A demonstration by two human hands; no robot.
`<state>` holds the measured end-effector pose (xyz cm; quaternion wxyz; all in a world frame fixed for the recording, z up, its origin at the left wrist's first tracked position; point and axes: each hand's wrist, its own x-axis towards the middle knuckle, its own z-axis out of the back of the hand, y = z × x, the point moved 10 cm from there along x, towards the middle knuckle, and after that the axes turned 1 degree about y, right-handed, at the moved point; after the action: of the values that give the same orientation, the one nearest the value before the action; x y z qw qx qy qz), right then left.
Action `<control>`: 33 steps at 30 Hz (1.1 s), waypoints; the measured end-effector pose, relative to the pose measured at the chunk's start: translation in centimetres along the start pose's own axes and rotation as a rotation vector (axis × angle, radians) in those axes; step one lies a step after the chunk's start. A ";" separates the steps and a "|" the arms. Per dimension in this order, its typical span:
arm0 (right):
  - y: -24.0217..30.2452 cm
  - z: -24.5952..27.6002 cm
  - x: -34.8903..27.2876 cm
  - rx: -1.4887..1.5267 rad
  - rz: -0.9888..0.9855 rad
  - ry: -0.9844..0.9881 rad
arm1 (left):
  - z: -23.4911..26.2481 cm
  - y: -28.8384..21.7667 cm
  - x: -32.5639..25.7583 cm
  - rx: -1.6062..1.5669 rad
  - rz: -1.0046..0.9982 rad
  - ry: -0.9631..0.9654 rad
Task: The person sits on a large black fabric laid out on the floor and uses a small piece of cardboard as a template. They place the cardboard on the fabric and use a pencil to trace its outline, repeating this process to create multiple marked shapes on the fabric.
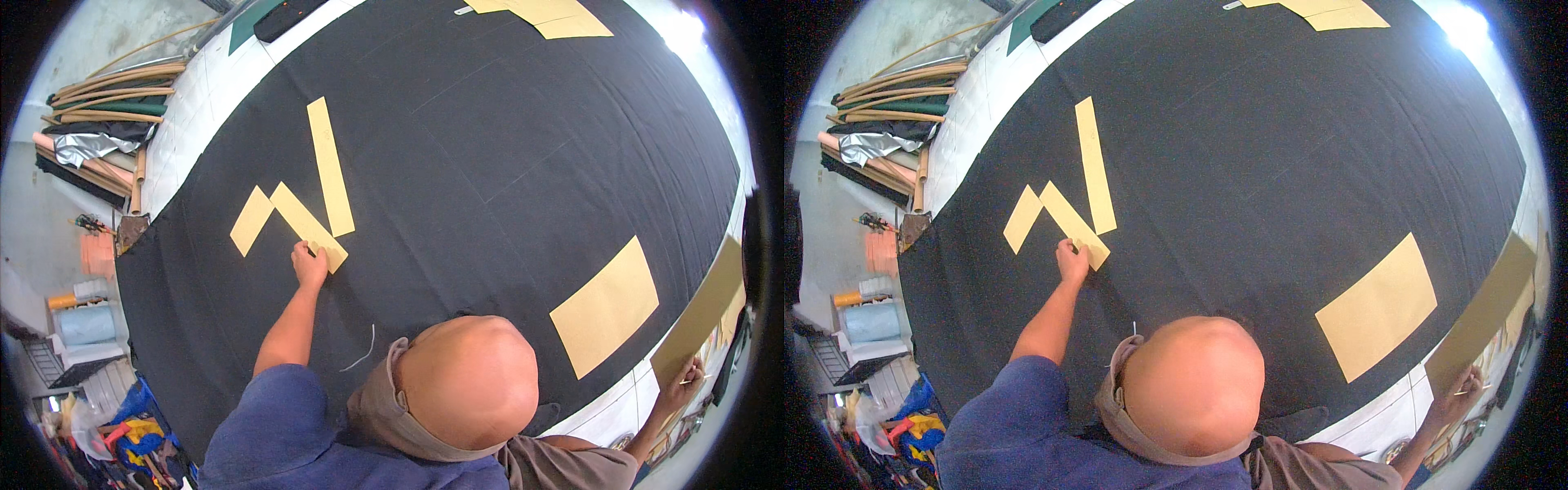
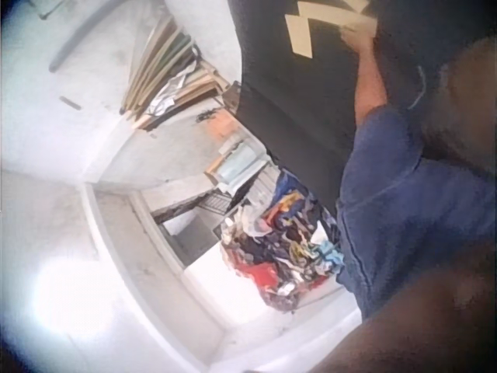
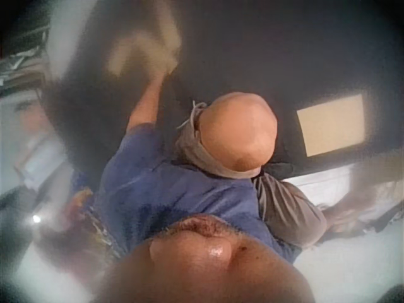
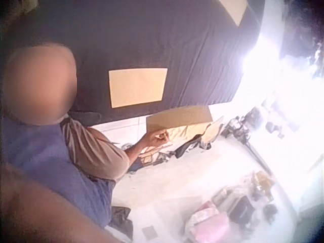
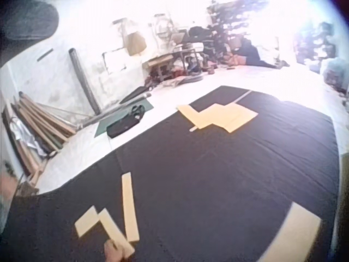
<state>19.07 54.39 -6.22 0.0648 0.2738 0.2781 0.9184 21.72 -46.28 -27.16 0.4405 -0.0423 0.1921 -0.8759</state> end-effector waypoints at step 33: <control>4.0 -9.1 -4.8 0.159 -0.220 0.210 | 2.3 -6.7 -5.1 -1.013 0.133 0.101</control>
<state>18.32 45.41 -12.66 0.1135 0.1484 0.3832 0.9046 20.34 -39.32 -22.04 0.4098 -0.1956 0.6158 -0.6439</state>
